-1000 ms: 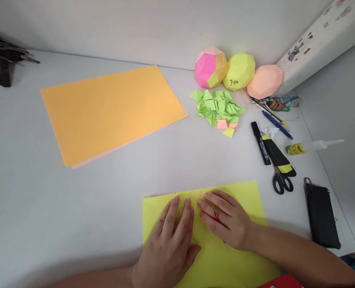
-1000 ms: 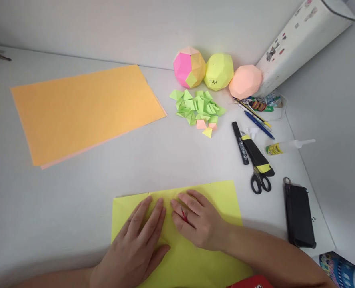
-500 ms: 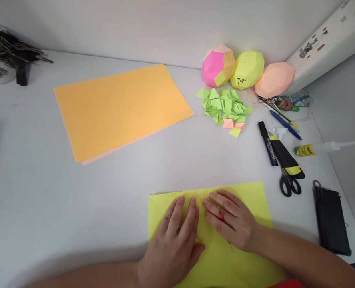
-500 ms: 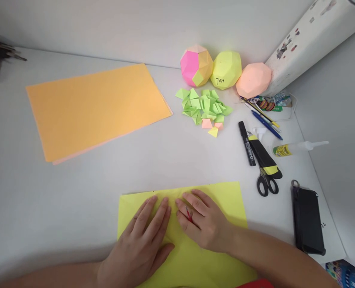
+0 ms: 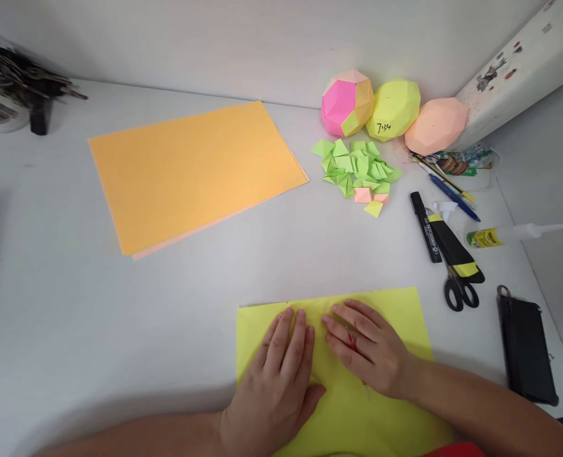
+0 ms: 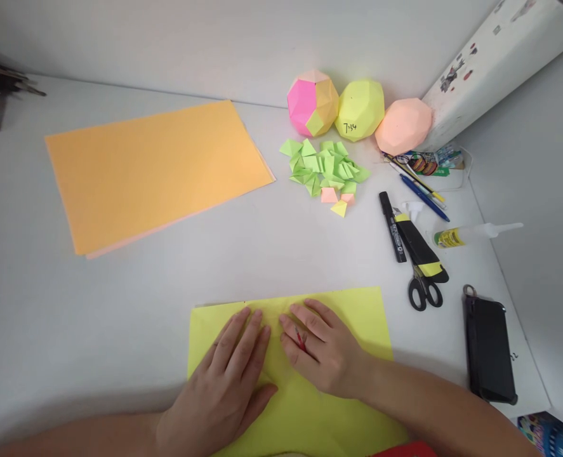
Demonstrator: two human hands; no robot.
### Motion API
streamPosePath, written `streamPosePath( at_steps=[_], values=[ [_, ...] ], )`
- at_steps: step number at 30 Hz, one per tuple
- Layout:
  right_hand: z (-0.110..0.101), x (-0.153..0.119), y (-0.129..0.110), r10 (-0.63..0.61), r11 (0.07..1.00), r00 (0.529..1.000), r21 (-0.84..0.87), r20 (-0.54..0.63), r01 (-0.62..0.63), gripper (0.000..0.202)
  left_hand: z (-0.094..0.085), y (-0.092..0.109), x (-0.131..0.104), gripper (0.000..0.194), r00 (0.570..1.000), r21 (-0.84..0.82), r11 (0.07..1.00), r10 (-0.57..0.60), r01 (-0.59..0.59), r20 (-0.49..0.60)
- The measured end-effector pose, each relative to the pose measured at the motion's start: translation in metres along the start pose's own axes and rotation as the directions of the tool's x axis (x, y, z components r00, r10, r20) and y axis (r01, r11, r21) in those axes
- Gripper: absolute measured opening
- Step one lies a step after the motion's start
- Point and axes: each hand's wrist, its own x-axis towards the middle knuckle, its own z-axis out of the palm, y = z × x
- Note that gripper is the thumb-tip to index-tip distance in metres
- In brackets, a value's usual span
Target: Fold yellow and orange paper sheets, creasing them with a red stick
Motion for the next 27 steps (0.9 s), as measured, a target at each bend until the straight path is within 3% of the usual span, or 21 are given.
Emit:
streamPosePath(
  at_steps=[27],
  values=[
    [-0.0007,0.0006,0.0003,0.0,1.0,1.0,0.005,-0.001,0.0,0.014,0.0005,0.0007,-0.0007,0.049,1.0,0.015,1.0,-0.003,0.003,-0.007]
  ],
)
